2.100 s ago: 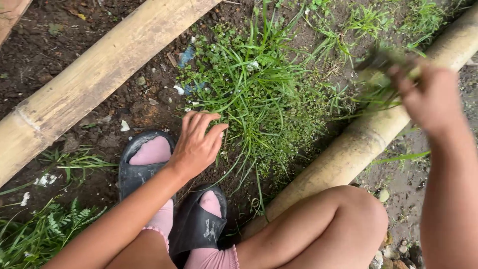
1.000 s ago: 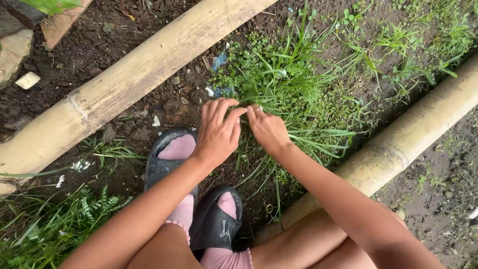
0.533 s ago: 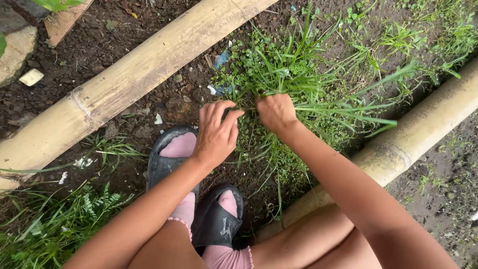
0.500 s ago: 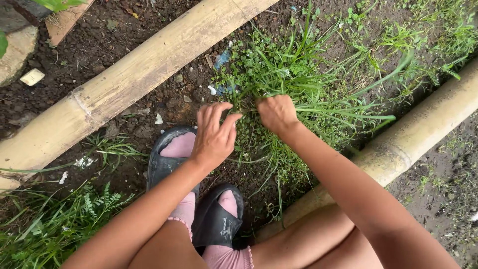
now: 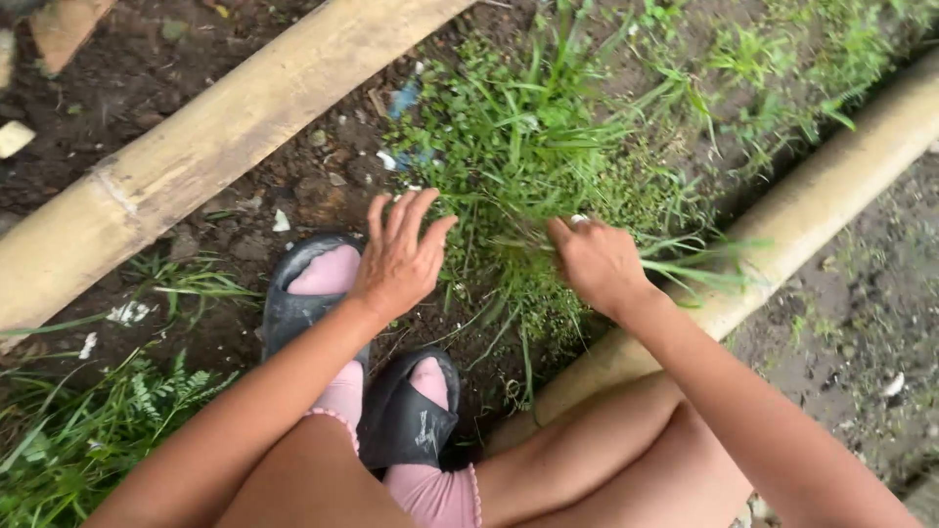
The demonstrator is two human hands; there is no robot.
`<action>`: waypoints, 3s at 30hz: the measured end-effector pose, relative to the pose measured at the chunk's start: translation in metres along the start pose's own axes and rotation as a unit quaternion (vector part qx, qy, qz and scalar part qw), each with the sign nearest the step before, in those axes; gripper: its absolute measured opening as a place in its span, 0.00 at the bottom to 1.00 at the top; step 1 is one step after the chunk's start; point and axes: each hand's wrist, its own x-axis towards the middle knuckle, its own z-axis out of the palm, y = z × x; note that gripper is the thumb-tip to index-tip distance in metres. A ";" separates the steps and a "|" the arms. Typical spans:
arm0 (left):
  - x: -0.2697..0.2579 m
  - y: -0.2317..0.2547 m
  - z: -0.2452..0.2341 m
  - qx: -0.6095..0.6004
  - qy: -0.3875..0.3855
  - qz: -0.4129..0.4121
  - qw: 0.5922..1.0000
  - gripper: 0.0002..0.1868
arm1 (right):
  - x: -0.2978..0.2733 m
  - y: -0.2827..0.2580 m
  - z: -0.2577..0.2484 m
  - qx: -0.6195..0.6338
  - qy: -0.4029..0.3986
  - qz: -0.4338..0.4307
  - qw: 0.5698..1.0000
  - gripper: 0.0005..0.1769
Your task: Pulling weeds from a garden bed by hand.
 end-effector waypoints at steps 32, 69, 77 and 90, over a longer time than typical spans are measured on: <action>-0.004 -0.010 -0.009 -0.024 0.012 -0.016 1.000 0.17 | 0.064 -0.039 0.019 0.023 -0.047 -0.046 0.998 0.21; -0.001 -0.014 -0.004 -0.014 0.002 -0.002 1.000 0.16 | 0.179 0.048 0.052 -0.052 -0.166 0.208 0.963 0.18; 0.002 -0.013 -0.008 -0.003 0.005 0.005 1.000 0.16 | 0.148 0.025 0.043 0.037 -0.084 0.223 0.971 0.14; 0.004 -0.015 -0.014 -0.022 -0.005 -0.011 1.000 0.18 | 0.131 0.014 0.064 0.122 0.016 0.254 0.959 0.08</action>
